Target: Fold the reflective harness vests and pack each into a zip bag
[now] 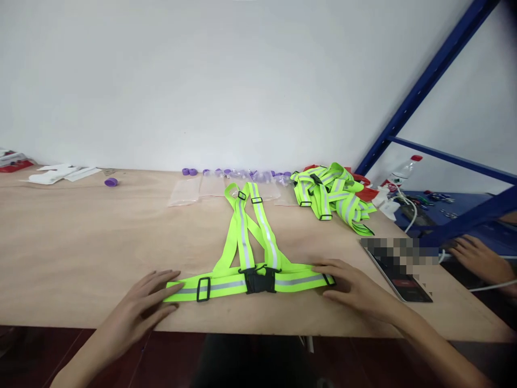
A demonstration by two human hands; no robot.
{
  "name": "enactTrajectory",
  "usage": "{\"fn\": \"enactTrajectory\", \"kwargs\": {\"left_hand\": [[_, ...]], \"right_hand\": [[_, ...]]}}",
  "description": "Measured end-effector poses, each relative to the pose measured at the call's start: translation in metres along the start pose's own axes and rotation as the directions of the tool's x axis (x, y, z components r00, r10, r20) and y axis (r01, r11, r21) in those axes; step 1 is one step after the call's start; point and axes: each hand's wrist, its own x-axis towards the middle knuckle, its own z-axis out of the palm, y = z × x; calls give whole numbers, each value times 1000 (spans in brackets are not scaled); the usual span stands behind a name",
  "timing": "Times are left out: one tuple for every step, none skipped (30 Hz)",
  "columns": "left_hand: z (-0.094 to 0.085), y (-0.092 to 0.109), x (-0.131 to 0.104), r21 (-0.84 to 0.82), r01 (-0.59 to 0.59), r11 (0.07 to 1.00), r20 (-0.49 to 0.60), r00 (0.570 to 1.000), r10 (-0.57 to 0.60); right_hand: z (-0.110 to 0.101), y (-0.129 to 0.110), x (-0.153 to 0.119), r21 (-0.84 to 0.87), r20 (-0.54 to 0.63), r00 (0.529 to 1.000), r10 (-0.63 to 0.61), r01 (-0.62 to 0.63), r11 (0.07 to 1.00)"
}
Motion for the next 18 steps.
{"fn": "enactTrajectory", "kwargs": {"left_hand": [[4,-3,-1,-11,5,1000,-20,1000,-5],[6,-4,0,-31,13,999,-25,1000,-14],[6,-3,3,-55,21,998,-22,1000,-22],[4,0,7,-81,27,996,-11,1000,-28],[0,5,12,-107,32,994,4,999,-32],[-4,11,16,-134,34,990,22,999,-32],[-8,16,19,-159,36,987,37,999,-30],[-11,20,20,-179,38,983,49,998,-30],[-13,23,21,-193,37,981,54,998,-27],[-12,25,21,-197,31,980,51,998,-22],[-11,25,20,-190,21,981,40,999,-14],[-8,24,18,-174,10,985,29,1000,-5],[-5,23,16,-153,-4,988,17,1000,7],[-1,22,14,-131,-18,991,6,1000,19],[2,20,11,-109,-28,994,-3,1000,28],[5,20,8,-87,-33,996,-8,999,32],[7,20,6,-64,-33,997,-11,999,33],[9,21,4,-40,-28,999,-12,1000,28]], "right_hand": [[5,3,-6,-17,-11,1000,-8,7,1000],[9,5,-11,-36,-27,1000,-13,12,999],[10,5,-16,-54,-41,999,-13,11,998],[9,5,-20,-66,-51,999,-7,4,998],[6,5,-25,-68,-57,998,5,-9,998],[2,4,-31,-61,-62,998,24,-28,998],[-2,3,-38,-45,-71,997,43,-46,998],[-5,2,-44,-28,-80,995,61,-64,998],[-8,2,-51,-15,-89,993,75,-76,997],[-9,2,-57,-15,-100,992,80,-82,996],[-8,3,-61,-32,-109,991,75,-79,996],[-5,4,-65,-65,-118,991,61,-69,996],[-2,6,-67,-107,-124,991,40,-53,993],[2,7,-69,-152,-127,992,17,-37,988],[6,9,-70,-193,-129,992,-4,-22,981],[9,10,-70,-227,-130,991,-21,-9,974],[12,10,-69,-254,-131,991,-35,1,967],[13,10,-69,-273,-133,990,-46,8,962]]}}
